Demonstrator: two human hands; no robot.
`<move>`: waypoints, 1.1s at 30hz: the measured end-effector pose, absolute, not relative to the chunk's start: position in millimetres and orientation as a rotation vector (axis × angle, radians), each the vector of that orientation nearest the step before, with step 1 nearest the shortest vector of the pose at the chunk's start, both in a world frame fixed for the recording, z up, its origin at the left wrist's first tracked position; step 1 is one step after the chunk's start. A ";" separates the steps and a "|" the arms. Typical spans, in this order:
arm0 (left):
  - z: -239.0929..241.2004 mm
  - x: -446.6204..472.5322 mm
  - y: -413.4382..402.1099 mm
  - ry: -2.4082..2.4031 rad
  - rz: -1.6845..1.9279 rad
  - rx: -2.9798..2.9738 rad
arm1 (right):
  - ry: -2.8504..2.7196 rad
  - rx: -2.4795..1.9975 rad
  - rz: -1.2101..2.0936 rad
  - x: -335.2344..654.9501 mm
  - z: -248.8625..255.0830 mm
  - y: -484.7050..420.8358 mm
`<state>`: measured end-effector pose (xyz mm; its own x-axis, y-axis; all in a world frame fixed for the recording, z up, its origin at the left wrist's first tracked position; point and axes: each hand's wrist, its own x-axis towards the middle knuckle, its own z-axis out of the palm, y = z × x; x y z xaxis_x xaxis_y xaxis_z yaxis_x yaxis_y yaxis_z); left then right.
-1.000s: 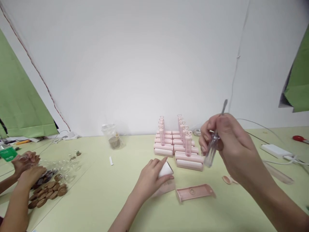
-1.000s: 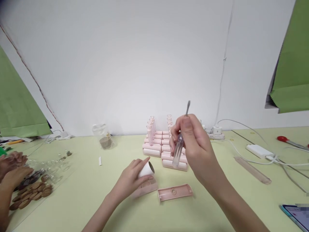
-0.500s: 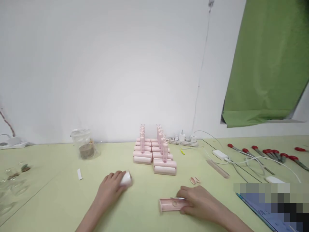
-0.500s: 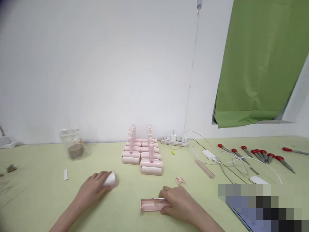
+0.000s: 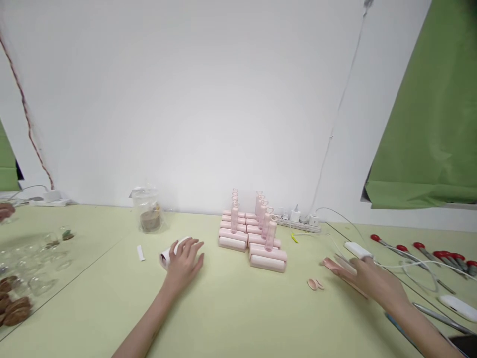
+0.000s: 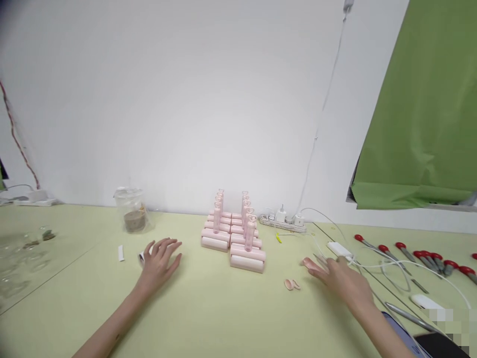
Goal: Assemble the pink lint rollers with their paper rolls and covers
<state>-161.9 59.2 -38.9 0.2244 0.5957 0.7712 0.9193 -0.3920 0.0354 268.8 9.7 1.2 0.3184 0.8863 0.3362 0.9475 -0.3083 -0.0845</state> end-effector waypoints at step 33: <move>2.6 -57.9 10.7 -1.397 -0.813 -2.806 | -1.854 -1.174 1.009 123.5 25.4 -34.6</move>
<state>-57.9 10.7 2.6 0.5030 0.7700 0.3926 0.7216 -0.6241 0.2996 123.5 -34.6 25.4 -0.3347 0.9296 0.1545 0.3747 0.2817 -0.8833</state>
